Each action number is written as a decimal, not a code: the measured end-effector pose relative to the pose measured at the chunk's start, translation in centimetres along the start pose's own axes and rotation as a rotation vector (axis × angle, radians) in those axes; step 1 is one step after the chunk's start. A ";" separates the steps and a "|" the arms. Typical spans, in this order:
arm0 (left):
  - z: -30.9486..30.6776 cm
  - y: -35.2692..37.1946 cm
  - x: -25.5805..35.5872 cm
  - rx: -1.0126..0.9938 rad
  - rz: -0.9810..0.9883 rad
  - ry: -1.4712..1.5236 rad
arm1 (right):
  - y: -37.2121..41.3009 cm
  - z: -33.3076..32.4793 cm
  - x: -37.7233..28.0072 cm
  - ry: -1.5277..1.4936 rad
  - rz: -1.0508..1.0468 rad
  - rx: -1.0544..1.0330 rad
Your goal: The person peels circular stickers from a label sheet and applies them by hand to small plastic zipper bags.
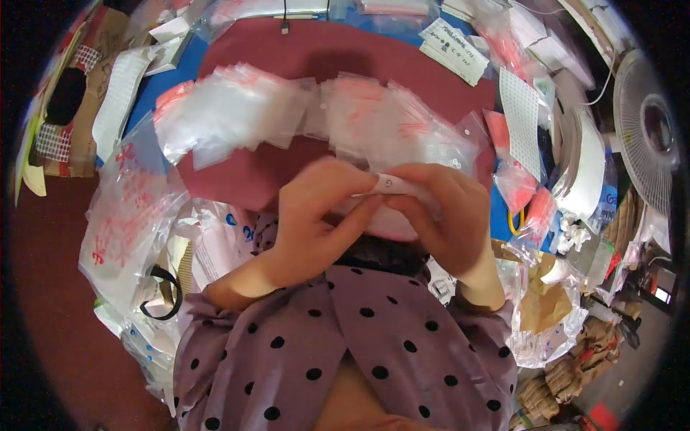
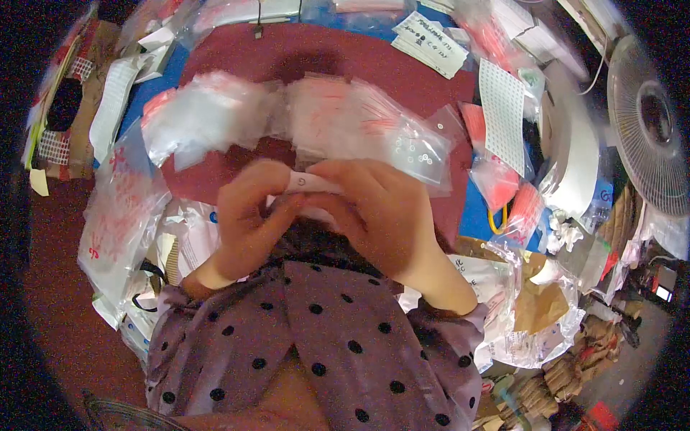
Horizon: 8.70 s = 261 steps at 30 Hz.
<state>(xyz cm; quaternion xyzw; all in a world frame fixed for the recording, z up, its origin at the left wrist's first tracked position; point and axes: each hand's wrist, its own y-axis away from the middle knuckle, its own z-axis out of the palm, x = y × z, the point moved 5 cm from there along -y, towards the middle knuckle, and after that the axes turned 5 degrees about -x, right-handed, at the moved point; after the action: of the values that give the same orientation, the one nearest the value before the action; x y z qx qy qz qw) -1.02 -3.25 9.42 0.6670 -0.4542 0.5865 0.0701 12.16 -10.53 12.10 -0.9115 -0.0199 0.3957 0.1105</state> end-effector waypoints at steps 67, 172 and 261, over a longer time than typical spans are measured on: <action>-0.9 1.1 -3.2 0.065 -0.288 0.059 | 0.1 3.1 2.2 -0.325 0.084 0.223; -18.9 -0.2 -10.9 0.789 -0.323 0.215 | -8.2 12.4 7.6 0.625 -0.095 -0.167; 6.4 -3.0 -9.7 -0.415 -0.125 0.305 | 0.7 1.0 11.0 0.784 0.131 -0.056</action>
<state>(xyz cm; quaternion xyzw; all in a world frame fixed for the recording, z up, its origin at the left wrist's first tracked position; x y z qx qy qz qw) 6.60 -0.45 0.58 0.5691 -0.5066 0.5691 0.3091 18.92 -9.69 3.41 -0.9954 0.0711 0.0235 0.0595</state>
